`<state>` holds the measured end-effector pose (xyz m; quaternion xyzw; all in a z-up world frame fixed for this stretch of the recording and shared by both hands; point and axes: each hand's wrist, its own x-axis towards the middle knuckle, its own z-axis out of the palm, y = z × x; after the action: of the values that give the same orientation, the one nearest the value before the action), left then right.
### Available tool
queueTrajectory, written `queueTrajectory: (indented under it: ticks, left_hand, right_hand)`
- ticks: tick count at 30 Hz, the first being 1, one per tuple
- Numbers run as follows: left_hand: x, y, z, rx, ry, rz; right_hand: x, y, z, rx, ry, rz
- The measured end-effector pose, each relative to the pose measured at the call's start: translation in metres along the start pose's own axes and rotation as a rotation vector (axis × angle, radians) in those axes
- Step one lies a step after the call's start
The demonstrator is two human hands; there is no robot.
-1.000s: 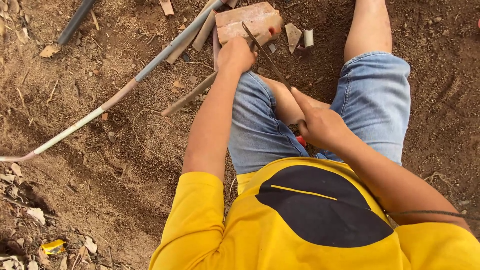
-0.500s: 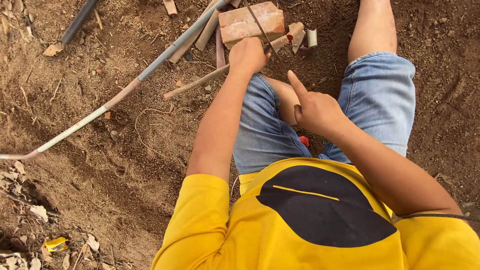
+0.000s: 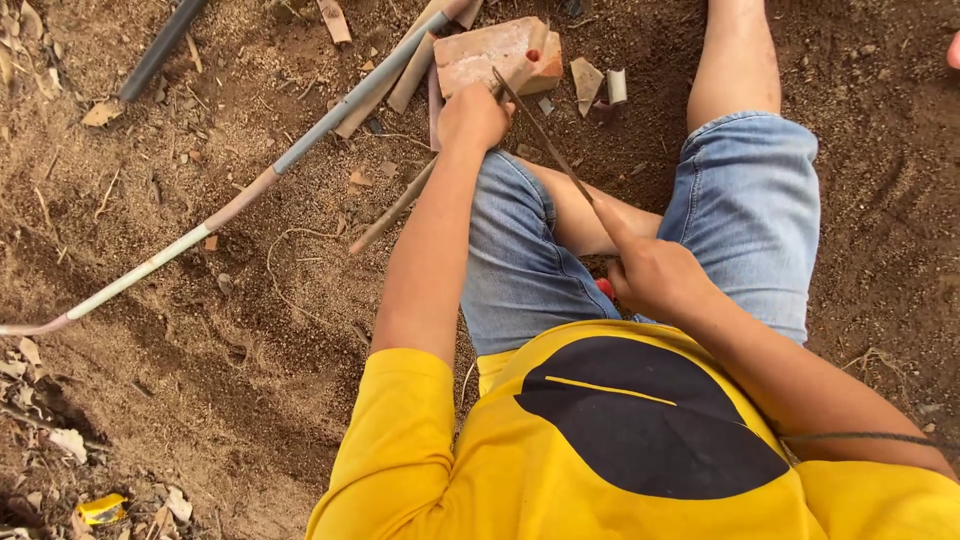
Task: The person files the end of a PVC pipe segment with a metal file while sitting on the ground.
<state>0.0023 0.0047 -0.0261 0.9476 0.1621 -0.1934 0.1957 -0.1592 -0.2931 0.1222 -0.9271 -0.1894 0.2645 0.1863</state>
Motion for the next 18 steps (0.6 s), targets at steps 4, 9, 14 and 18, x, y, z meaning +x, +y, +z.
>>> queueTrajectory:
  ticks: [4, 9, 14, 18]
  left_hand:
    - [-0.021, 0.026, -0.015, 0.091, -0.056, 0.057]
    - [-0.028, 0.022, -0.019, -0.022, 0.055, 0.035]
    - [-0.015, 0.022, -0.017, 0.011, -0.067, -0.003]
    - [-0.012, 0.003, -0.016, 0.098, -0.053, 0.037]
  right_hand:
    - [0.056, -0.012, -0.006, -0.082, 0.016, -0.081]
    - [0.092, -0.035, -0.013, -0.127, 0.039, -0.14]
    - [0.06, -0.018, -0.015, -0.129, -0.014, -0.086]
    - [0.005, 0.005, 0.018, 0.064, 0.017, -0.05]
